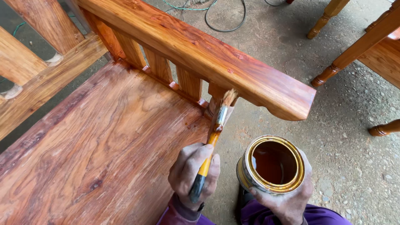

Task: The person applies a brown varnish to a wooden bench using a paintbrush. They dip the brush into a can of varnish and coat the bench's legs, armrests, and slats, working from one side to the other.

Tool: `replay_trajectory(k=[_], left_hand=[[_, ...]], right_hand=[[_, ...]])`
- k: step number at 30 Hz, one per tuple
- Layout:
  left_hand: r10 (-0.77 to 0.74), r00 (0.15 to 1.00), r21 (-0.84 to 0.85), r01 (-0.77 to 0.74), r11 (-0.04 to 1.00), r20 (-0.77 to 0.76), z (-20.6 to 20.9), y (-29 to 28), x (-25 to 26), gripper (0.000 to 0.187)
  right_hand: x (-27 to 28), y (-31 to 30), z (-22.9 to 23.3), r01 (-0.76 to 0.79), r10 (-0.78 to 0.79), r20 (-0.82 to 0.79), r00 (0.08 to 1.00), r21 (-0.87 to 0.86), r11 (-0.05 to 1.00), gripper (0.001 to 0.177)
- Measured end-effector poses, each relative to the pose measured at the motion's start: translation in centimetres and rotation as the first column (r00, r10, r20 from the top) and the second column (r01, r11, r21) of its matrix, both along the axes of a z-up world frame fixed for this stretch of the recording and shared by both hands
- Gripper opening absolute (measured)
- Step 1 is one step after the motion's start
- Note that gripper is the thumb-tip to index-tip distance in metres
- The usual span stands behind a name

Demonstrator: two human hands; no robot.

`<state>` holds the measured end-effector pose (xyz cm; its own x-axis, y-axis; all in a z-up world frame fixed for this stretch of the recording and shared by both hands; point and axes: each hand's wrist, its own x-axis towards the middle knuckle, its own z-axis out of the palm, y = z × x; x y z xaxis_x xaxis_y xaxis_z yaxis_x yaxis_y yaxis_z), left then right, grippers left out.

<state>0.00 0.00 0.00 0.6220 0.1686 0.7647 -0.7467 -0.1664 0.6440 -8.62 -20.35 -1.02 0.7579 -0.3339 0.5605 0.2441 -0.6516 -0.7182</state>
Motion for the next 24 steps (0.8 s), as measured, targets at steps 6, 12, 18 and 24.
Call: replay_trajectory(k=[6,12,18,24], left_hand=[[-0.025,0.998,0.005,0.026,1.000,-0.050,-0.5,0.8,0.6,0.024],[-0.121,0.990,0.076,0.126,0.989,-0.070,-1.1,-0.6,0.8,0.026],[-0.066,0.998,0.055,0.066,0.996,0.003,-1.5,0.7,1.7,0.022],[0.059,0.998,0.034,-0.058,0.998,-0.023,1.9,2.3,1.1,0.021]], right_hand=[[0.1,0.3,0.3,-0.020,0.021,-0.002,1.000,0.023,1.000,0.113],[-0.1,0.3,0.0,-0.025,0.026,-0.016,1.000,0.038,0.999,0.115],[-0.1,0.6,0.3,-0.036,0.037,-0.010,0.999,0.038,0.999,0.114],[0.1,0.6,0.2,-0.025,0.025,-0.003,1.000,0.019,1.000,0.110]])
